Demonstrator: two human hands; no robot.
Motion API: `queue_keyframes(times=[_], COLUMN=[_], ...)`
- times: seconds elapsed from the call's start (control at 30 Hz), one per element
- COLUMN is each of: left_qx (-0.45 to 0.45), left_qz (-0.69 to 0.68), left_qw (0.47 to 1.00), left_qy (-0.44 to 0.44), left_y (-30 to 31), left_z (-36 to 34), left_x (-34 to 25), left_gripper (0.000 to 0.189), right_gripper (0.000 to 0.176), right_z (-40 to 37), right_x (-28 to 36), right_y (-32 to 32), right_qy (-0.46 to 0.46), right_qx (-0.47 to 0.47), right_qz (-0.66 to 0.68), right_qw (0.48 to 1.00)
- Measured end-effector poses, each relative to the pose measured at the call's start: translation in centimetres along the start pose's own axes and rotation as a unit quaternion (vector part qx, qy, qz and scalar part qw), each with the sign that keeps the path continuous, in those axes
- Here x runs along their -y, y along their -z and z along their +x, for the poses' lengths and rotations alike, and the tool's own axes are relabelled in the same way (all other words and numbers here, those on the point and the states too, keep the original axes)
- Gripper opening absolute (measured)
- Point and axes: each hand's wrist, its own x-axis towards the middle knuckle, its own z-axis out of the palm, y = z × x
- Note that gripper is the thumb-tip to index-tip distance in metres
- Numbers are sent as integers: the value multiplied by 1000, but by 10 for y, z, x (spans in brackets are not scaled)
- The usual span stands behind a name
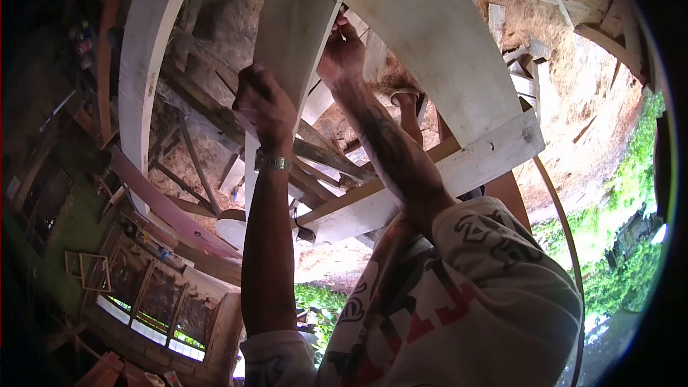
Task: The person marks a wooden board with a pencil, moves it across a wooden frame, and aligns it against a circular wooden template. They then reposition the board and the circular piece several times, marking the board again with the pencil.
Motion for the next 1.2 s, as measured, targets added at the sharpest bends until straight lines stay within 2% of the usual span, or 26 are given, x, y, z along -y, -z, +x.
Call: queue_keyframes(times=[0.07,0.2,0.37,0.67,0.77,0.87,0.97,1.07,1.17,1.2], left_qx=[3,15,18,11,6,-5,8,11,13,9], left_qz=[-24,-39,-39,-35,-36,-38,-30,-38,-25,-35], left_qw=[1000,998,998,999,999,999,999,999,999,999], left_qy=[6,45,40,26,21,11,23,35,21,25], left_y=[-2,3,3,2,0,-2,1,0,-1,-2], left_z=[0,1,-1,0,-1,0,0,0,-1,-1], left_x=[4,-6,-7,-6,-2,0,-4,-2,3,3], left_gripper=[33,47,47,43,39,32,33,33,33,33], right_gripper=[33,39,41,38,39,41,51,52,55,51], right_z=[-1,13,21,34,43,44,36,34,35,35], right_x=[-12,-15,-14,-13,-7,-8,-25,-27,-24,-22], right_y=[-11,-16,-15,-13,0,6,-15,-17,-13,-11], right_qy=[36,-29,-108,-90,-84,-50,31,9,-7,9], right_qx=[-97,3,56,107,82,-17,-156,-151,-143,-139], right_qz=[-80,-52,23,-69,-98,-171,-372,-434,-431,-391], right_qw=[991,998,992,988,988,984,914,888,891,910])
